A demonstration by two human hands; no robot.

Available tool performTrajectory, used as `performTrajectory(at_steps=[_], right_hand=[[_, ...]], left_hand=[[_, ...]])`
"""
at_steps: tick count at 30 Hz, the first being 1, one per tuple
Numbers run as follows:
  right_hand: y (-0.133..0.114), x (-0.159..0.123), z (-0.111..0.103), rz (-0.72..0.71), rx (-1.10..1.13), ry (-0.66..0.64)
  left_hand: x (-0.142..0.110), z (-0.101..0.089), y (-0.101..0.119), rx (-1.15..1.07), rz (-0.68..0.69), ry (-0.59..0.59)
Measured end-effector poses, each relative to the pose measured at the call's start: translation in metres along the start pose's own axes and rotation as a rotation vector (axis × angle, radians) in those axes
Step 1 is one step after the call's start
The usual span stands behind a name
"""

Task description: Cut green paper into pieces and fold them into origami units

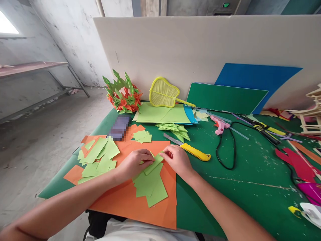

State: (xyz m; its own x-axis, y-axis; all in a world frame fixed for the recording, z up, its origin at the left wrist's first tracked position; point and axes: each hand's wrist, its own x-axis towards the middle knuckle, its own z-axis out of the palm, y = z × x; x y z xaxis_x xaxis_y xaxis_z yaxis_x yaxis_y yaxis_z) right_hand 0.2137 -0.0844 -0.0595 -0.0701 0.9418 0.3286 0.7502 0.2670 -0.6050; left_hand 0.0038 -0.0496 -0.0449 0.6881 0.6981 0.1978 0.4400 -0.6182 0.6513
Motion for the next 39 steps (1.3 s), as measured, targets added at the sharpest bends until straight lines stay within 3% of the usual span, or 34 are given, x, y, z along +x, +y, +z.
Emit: performTrajectory(at_steps=[25, 39], right_hand=[[0.0084, 0.0035, 0.0027, -0.007, -0.099, -0.058], [0.0082, 0.0039, 0.0047, 0.012, -0.093, -0.056]], left_hand=[[-0.0009, 0.0033, 0.0027, 0.170, 0.128, -0.068], [-0.0003, -0.0034, 0.0072, 0.289, 0.256, -0.193]])
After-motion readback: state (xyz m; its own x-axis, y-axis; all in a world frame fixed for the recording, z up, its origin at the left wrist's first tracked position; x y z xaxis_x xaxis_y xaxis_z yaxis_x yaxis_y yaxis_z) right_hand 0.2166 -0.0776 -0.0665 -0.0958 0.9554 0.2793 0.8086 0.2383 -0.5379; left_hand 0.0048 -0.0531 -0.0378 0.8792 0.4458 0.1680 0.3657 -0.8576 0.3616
